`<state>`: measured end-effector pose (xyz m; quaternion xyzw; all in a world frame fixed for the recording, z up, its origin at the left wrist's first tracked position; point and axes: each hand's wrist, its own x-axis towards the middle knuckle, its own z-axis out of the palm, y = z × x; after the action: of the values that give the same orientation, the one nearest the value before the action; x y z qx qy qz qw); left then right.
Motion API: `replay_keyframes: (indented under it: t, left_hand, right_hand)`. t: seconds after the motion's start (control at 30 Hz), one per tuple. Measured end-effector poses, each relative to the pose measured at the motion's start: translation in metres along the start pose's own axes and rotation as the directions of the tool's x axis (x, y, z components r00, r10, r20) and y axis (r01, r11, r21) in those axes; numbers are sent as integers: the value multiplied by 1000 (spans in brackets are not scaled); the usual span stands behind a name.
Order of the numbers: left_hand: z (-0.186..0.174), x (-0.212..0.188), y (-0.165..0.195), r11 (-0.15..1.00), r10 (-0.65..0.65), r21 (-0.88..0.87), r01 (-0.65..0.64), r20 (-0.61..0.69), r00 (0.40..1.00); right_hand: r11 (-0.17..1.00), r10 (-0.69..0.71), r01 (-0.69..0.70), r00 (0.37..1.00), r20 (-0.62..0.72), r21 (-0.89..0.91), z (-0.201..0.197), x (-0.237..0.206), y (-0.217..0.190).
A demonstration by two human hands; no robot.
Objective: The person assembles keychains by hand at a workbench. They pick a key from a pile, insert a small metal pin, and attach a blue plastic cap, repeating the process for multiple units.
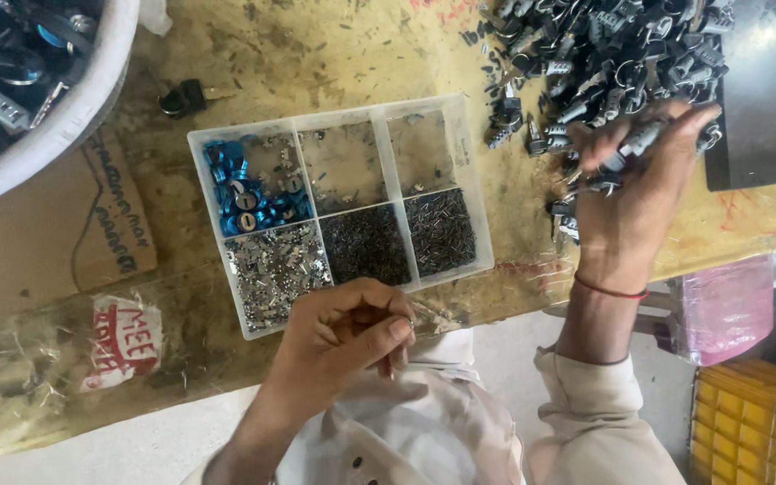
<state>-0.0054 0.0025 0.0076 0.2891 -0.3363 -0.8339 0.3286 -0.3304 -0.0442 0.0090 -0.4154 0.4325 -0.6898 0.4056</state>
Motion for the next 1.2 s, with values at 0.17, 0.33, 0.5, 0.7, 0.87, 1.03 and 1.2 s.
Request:
replay_keyframes:
  t: [0.17, 0.33, 0.5, 0.7, 0.87, 1.03, 1.2]
  left_hand:
    - [2, -2, 9, 998, -60, -29, 57, -90, 994]
    - [-1, 3, 15, 995, 100, -2, -100, -103, 990]
    - [-3, 4, 16, 994, 47, 105, -35, -115, 992]
    - [-9, 0, 18, 968, 71, 248, -44, -105, 992]
    - [-8, 1, 21, 977, 86, 205, -59, -123, 989]
    - [-4, -4, 20, 985, -3, 166, 39, -214, 977]
    - [-1, -9, 16, 991, 32, 131, 4, -271, 962]
  right_hand:
    - [917, 358, -300, 910, 211, -263, 51, -23, -25]
    - [604, 245, 368, 758, 604, -707, 97, -51, -59]
    - [555, 158, 518, 702, 695, -650, 108, -66, -47]
    - [546, 31, 578, 709, 704, -607, 104, -75, -40]
    - [516, 187, 491, 735, 652, -702, 108, -76, -39]
    - [546, 223, 452, 733, 642, -706, 109, -81, -36]
    - [606, 180, 429, 747, 641, -670, 97, -88, -36]
